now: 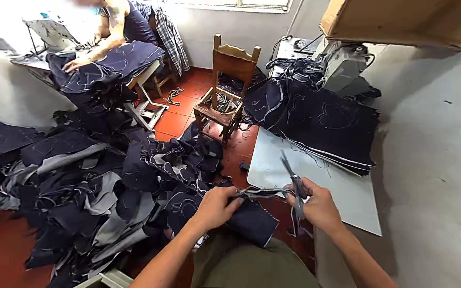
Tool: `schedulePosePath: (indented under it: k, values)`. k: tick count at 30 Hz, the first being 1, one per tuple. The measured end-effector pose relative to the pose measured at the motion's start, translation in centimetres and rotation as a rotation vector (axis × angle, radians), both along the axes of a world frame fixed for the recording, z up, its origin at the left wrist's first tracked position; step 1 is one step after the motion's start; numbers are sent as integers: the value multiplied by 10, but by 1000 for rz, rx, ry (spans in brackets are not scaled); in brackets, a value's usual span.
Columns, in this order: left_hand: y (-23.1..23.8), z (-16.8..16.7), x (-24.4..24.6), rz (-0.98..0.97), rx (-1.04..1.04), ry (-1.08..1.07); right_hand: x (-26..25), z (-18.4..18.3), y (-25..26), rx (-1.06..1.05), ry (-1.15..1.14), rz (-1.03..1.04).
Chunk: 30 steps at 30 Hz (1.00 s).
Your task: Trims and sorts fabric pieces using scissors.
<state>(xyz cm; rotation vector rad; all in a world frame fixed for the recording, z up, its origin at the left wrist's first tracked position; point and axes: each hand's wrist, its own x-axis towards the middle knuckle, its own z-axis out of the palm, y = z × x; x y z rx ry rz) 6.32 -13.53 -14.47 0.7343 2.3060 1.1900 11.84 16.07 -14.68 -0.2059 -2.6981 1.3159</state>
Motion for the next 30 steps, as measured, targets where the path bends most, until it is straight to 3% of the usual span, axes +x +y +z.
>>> schedulePosePath:
  k: [4,8,10,14,18,25,30]
  values:
    - [-2,-10,5,225,549,-330,-18,10,1,198,-8,133]
    - [-6,-11,16,339,683,-326,-2,36,20,-228,-628,753]
    - [-9,-12,18,342,712,-311,-3,34,26,-219,-831,954]
    - [-20,-12,18,171,649,-186,-20,41,28,-117,-1001,970]
    - [-24,-10,18,57,594,-253,-33,45,24,-172,-1127,1013]
    - [-20,-11,18,94,528,-381,-39,26,10,-44,-1055,1001]
    - [-20,-19,22,138,535,-357,-40,6,12,-140,-992,996]
